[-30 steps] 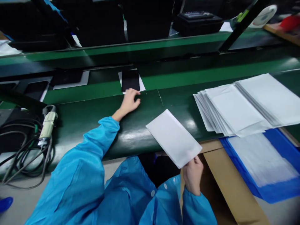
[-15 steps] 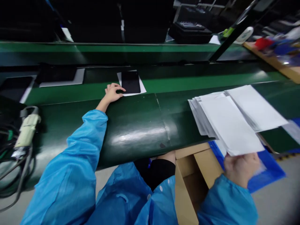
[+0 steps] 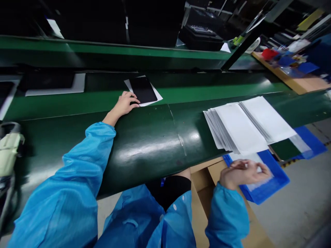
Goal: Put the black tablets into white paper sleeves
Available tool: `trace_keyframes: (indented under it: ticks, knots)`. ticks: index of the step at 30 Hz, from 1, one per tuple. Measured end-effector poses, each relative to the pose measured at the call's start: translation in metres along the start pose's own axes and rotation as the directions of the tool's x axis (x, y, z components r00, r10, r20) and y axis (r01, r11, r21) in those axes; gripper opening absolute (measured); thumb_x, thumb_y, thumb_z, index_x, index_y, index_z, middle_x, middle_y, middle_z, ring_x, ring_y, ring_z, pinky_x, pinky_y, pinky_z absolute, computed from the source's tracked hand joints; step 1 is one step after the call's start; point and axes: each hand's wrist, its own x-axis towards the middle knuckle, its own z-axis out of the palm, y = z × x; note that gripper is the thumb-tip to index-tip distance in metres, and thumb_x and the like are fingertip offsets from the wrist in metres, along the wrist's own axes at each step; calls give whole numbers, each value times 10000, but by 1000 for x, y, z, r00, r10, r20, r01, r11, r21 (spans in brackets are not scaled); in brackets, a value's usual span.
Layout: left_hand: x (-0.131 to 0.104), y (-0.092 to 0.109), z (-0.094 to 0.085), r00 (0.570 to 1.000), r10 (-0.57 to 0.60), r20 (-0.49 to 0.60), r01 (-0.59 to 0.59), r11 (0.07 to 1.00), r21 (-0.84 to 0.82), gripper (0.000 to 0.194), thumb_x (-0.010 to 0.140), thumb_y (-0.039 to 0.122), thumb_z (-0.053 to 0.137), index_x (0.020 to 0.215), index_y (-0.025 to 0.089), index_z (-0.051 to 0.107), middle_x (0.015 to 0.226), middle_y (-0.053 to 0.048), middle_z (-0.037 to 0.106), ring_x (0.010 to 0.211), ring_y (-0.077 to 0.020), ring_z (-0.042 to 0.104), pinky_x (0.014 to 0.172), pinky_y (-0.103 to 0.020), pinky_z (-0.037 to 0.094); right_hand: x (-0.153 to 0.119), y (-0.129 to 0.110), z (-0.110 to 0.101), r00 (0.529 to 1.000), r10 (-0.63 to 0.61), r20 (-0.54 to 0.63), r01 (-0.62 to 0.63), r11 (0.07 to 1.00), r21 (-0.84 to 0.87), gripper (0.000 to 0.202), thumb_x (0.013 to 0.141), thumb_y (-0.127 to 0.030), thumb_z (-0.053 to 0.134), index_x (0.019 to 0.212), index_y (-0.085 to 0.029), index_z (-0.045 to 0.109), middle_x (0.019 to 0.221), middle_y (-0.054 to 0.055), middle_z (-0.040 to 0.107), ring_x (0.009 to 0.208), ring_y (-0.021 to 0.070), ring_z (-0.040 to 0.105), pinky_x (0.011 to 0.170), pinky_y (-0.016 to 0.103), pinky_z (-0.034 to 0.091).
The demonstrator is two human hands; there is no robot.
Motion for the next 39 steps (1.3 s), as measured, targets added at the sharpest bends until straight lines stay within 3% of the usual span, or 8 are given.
trace_keyframes:
  ticks: [3, 8, 13, 22, 26, 30, 35, 39]
  knots:
    - [4, -2, -2, 997, 69, 31, -69, 997, 19, 201, 951, 357, 703, 1076, 276, 839, 1242, -105, 670, 1241, -330, 516, 1108, -530, 435, -51, -2, 16, 958, -10, 286, 22, 999, -39, 293, 811, -398, 728, 935, -279, 490, 611, -96, 548, 390, 104, 438, 359, 233, 322]
    - [13, 7, -2, 984, 173, 54, -176, 983, 54, 209, 954, 321, 665, 1024, 235, 842, 1151, -124, 718, 1185, -337, 568, 1088, -509, 471, -86, -1, 61, 563, 264, 783, -162, 964, -209, 276, 849, -443, 762, 947, -217, 636, 706, -13, 717, 463, 106, 583, 437, 227, 445]
    - [22, 23, 4, 981, 186, 60, -192, 977, 96, 228, 950, 264, 591, 945, 186, 805, 1039, -139, 733, 1135, -339, 603, 1007, -472, 530, -97, 5, 86, 411, 287, 865, -162, 957, -240, 249, 878, -444, 746, 932, -208, 686, 708, -11, 722, 478, 105, 591, 463, 233, 458]
    - [35, 49, 16, 997, 64, -48, -61, 996, 71, 60, 904, 149, 597, 915, 177, 650, 1059, -137, 659, 1133, -329, 588, 902, -408, 530, -112, 3, 104, 405, 283, 870, -242, 950, -196, 251, 906, -461, 730, 947, -225, 658, 676, -31, 700, 466, 99, 573, 450, 224, 442]
    - [20, 77, 27, 959, 182, -218, -168, 982, 85, 85, 928, 137, 602, 913, 204, 550, 1018, -91, 636, 1006, -236, 580, 779, -314, 495, -113, 3, 134, 215, 366, 906, -513, 831, -214, 417, 845, -574, 793, 1045, -253, 617, 832, -8, 761, 541, 131, 658, 457, 236, 489]
    - [-15, 125, 52, 844, 438, -311, -415, 899, 140, 56, 952, 173, 575, 902, 198, 570, 939, -70, 669, 906, -198, 612, 660, -279, 461, -107, 6, 155, 35, 422, 906, -737, 623, -262, 543, 791, -672, 822, 1072, -283, 569, 904, -4, 785, 622, 166, 711, 537, 285, 580]
    - [-46, 166, 70, 715, 657, -238, -653, 750, 109, 149, 1026, 237, 531, 949, 187, 648, 954, -72, 723, 936, -194, 689, 634, -263, 479, -109, 11, 155, 150, 475, 867, -814, 557, -164, 434, 738, -385, 910, 1024, -279, 600, 806, -61, 716, 685, 169, 698, 538, 269, 569]
    - [-43, 163, 64, 728, 662, -178, -655, 749, 100, 225, 1061, 364, 563, 1076, 172, 678, 1025, -112, 729, 1030, -232, 702, 696, -282, 543, -110, 10, 153, 219, 535, 816, -854, 510, -105, 419, 691, -269, 881, 1029, -267, 634, 777, -59, 725, 750, 196, 722, 550, 274, 572]
